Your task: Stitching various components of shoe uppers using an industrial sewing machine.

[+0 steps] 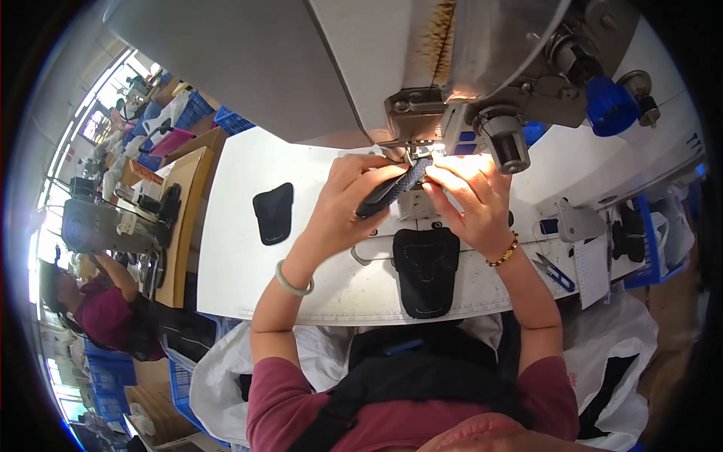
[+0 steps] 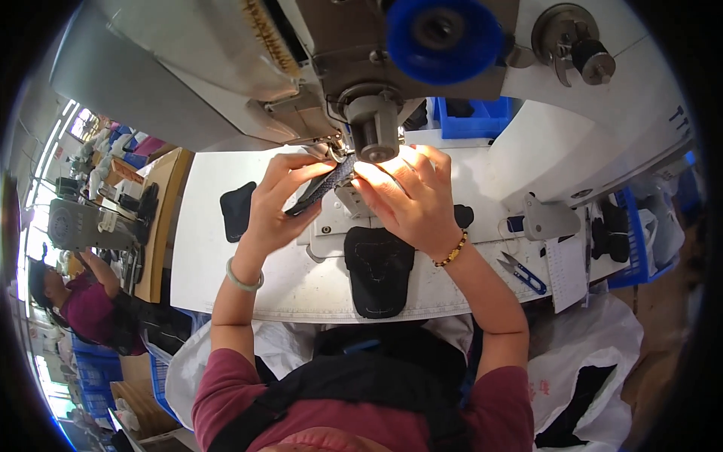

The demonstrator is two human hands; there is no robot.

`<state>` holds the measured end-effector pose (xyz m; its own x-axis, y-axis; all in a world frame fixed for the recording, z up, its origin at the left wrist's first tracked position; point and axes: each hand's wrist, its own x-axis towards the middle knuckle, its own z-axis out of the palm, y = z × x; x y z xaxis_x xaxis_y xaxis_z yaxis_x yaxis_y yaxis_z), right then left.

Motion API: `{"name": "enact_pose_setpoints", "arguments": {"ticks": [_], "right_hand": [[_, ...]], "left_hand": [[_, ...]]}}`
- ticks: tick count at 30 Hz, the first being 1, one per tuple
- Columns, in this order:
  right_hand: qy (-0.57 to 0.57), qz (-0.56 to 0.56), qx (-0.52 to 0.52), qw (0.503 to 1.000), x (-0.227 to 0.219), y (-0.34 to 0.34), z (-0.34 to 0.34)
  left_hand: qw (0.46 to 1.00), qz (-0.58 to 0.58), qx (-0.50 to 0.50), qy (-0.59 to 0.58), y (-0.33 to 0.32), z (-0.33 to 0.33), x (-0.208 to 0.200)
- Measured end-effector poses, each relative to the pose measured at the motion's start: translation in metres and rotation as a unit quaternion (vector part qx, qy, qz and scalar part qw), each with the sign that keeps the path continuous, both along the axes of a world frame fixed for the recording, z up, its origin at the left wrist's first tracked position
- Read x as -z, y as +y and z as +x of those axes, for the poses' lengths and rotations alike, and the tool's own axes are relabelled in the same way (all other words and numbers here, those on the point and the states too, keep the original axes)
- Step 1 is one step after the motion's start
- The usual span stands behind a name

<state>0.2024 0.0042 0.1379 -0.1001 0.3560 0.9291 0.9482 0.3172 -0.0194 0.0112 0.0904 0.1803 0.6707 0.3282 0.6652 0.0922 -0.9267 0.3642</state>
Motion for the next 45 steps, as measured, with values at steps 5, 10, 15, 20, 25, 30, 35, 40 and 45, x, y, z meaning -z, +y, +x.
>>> {"name": "enact_pose_setpoints", "arguments": {"ticks": [5, 10, 15, 20, 25, 30, 35, 40, 45], "right_hand": [[0.005, 0.002, -0.022, 1.000, -0.002, 0.002, -0.001], [-0.002, 0.006, -0.019, 1.000, 0.004, 0.002, 0.005], [-0.009, 0.012, -0.041, 0.999, 0.004, -0.002, -0.003], [-0.027, -0.017, -0.105, 0.994, 0.009, -0.005, -0.006], [-0.032, -0.040, -0.113, 0.992, 0.004, -0.008, -0.001], [-0.044, -0.039, -0.121, 0.991, 0.002, -0.010, 0.003], [-0.040, -0.048, -0.134, 0.989, -0.002, -0.009, 0.007], [-0.040, -0.050, -0.183, 0.981, 0.000, -0.009, 0.011], [-0.044, -0.032, -0.189, 0.980, -0.005, -0.008, 0.012]], "left_hand": [[0.994, 0.090, 0.065, -0.020, 0.032, -0.003, 0.018], [0.992, 0.094, 0.079, -0.016, 0.026, -0.002, 0.019], [0.995, 0.093, 0.039, 0.023, 0.006, -0.006, 0.009], [0.991, 0.122, -0.031, 0.049, -0.024, 0.002, 0.003], [0.981, 0.142, -0.121, 0.051, -0.042, 0.011, 0.006], [0.985, 0.155, -0.071, 0.024, -0.031, 0.003, 0.014], [0.981, 0.181, -0.072, 0.015, -0.034, 0.007, 0.017], [0.982, 0.181, -0.056, -0.007, -0.027, 0.006, 0.020], [0.979, 0.201, -0.018, -0.030, -0.020, 0.007, 0.020]]}}
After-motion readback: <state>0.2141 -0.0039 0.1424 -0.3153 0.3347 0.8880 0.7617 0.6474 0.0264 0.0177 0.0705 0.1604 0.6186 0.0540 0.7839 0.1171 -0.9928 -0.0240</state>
